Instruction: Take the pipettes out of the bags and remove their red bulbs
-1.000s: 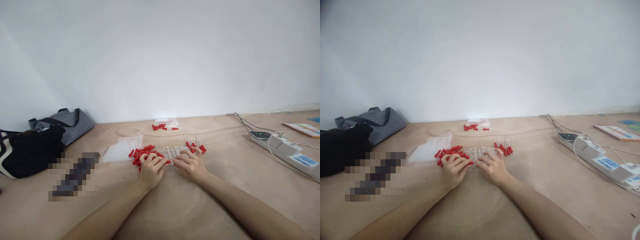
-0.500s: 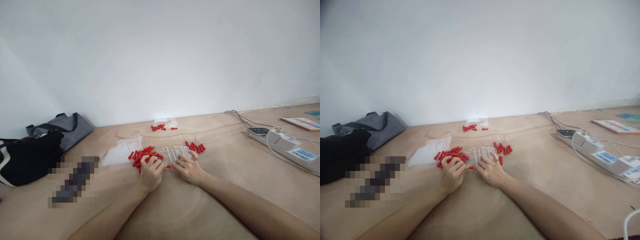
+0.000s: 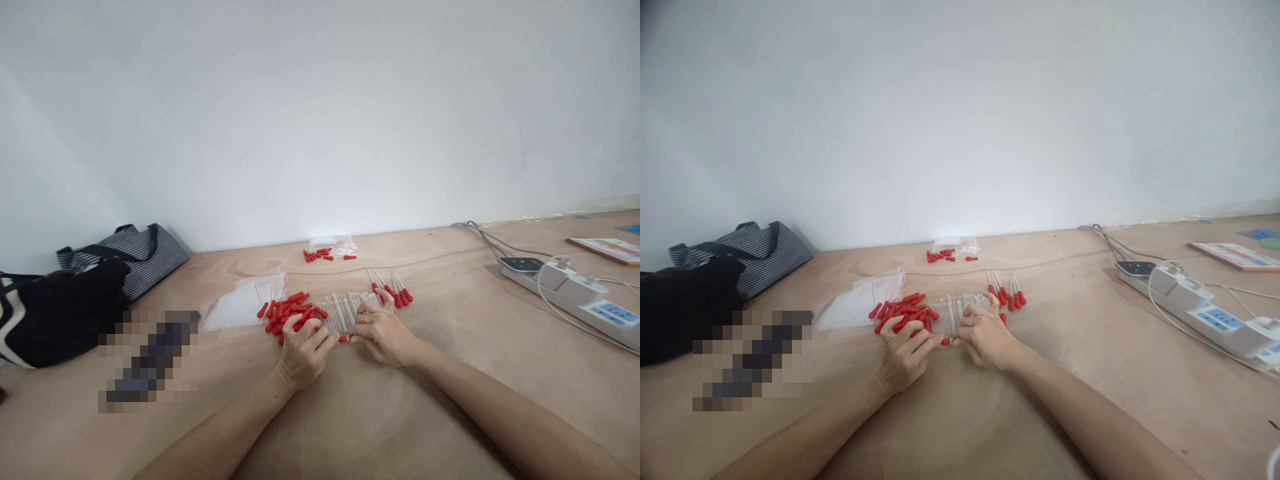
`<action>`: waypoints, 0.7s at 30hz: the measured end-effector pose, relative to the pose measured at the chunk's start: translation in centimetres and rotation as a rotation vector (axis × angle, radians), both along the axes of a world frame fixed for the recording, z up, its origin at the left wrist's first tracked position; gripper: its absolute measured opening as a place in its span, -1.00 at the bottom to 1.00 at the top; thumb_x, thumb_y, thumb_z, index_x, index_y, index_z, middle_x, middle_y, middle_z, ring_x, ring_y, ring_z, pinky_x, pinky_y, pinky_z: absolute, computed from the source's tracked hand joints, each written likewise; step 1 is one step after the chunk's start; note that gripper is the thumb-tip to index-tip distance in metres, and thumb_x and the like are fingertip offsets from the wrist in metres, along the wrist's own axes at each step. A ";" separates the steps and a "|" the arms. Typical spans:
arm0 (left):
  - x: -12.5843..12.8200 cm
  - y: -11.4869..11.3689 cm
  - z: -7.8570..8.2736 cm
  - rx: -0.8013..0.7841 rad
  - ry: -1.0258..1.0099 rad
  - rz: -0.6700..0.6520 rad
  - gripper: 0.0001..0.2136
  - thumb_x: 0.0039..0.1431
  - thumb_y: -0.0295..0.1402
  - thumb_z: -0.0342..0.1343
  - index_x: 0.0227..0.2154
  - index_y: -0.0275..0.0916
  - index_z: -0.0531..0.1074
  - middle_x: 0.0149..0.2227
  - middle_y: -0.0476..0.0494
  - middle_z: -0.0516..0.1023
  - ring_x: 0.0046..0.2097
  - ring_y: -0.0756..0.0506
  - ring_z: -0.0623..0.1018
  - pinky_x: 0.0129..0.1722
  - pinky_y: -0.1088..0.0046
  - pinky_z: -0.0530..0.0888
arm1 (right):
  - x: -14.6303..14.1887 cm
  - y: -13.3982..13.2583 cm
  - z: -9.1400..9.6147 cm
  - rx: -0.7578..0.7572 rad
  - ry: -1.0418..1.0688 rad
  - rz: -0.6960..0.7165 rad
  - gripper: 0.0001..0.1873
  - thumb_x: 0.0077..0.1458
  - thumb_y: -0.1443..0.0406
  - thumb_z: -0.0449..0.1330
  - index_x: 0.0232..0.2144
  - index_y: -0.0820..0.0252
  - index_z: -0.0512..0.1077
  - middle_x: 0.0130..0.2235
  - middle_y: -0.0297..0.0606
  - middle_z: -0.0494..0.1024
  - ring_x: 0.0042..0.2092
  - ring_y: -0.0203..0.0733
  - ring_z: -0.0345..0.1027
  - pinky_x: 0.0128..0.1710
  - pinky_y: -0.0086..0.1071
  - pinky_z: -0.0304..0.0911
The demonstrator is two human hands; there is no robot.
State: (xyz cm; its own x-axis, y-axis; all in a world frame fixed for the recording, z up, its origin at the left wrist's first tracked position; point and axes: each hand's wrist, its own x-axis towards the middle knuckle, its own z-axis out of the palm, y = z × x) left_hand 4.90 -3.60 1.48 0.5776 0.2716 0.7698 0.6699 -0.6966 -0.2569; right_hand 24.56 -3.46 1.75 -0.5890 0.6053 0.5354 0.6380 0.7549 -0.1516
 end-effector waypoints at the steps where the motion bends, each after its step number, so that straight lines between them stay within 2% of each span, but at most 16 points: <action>1: 0.0 -0.1 0.1 0.022 0.004 -0.010 -0.76 0.17 -0.48 -0.13 -0.48 -0.14 0.40 -0.62 0.09 0.44 -0.40 0.01 0.39 -0.11 0.23 0.09 | 0.1 0.0 0.2 -0.039 0.004 0.019 -0.79 0.08 0.31 0.01 -0.48 0.09 0.42 -0.56 -0.40 0.41 -0.29 -0.28 0.20 0.00 -0.07 -0.38; 5: 0.0 -0.3 0.6 0.090 0.011 -0.052 -0.77 0.16 -0.50 -0.13 -0.43 -0.12 0.40 -0.58 0.14 0.48 -0.41 0.04 0.40 -0.05 0.24 0.07 | 0.4 0.0 1.0 -0.181 0.009 0.080 -0.78 0.10 0.30 0.00 -0.48 0.10 0.42 -0.55 -0.42 0.41 -0.29 -0.31 0.21 0.02 -0.10 -0.37; 10: -0.4 -0.4 1.1 0.171 0.025 -0.045 -0.80 0.12 -0.50 -0.05 -0.44 -0.05 0.40 -0.55 0.19 0.50 -0.41 0.06 0.43 -0.05 0.29 0.07 | 0.7 -0.3 1.7 -0.287 0.005 0.139 -0.75 0.12 0.33 -0.05 -0.49 0.11 0.39 -0.52 -0.42 0.44 -0.29 -0.30 0.22 0.04 -0.06 -0.44; 13: -1.7 0.2 1.6 0.159 0.018 0.004 -0.81 0.13 -0.48 -0.05 -0.42 -0.07 0.42 -0.53 0.15 0.51 -0.41 0.05 0.44 -0.08 0.30 0.09 | 1.6 0.0 1.7 -0.323 0.001 0.107 -0.70 0.14 0.35 -0.09 -0.50 0.11 0.38 -0.50 -0.41 0.45 -0.28 -0.27 0.23 0.04 -0.03 -0.41; 15: -2.9 0.9 2.1 0.081 -0.083 0.136 -0.84 0.13 -0.43 -0.03 -0.43 -0.11 0.43 -0.55 0.08 0.50 -0.42 0.02 0.44 -0.10 0.28 0.09 | 2.1 0.4 1.5 -0.346 0.059 0.010 -0.68 0.15 0.32 -0.12 -0.49 0.12 0.39 -0.50 -0.39 0.45 -0.28 -0.26 0.23 0.03 -0.04 -0.34; 17: -4.1 2.0 2.7 -0.062 -0.215 0.294 -0.85 0.12 -0.36 -0.02 -0.44 -0.14 0.44 -0.53 0.02 0.50 -0.39 -0.03 0.44 -0.13 0.26 0.11 | 2.4 1.1 1.2 -0.365 0.150 -0.130 -0.67 0.16 0.25 -0.13 -0.47 0.12 0.40 -0.47 -0.35 0.46 -0.28 -0.23 0.24 -0.02 -0.07 -0.22; 21: -6.0 4.8 3.6 -0.488 -0.315 0.566 -0.82 0.07 -0.26 -0.02 -0.41 -0.14 0.47 -0.32 -0.09 0.51 -0.20 -0.15 0.42 -0.21 0.28 0.17 | 1.6 2.3 0.9 -0.399 0.276 -0.478 -0.67 0.09 0.15 -0.05 -0.49 0.12 0.44 -0.42 -0.30 0.48 -0.25 -0.13 0.27 -0.17 -0.17 -0.06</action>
State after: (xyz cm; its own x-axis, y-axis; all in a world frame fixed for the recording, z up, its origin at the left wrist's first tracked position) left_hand -1.10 1.18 5.07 0.0284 0.8049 0.5927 0.9446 -0.2156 0.2475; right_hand 26.13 -1.19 2.69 -0.0818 0.9473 0.3097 0.7854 0.2526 -0.5652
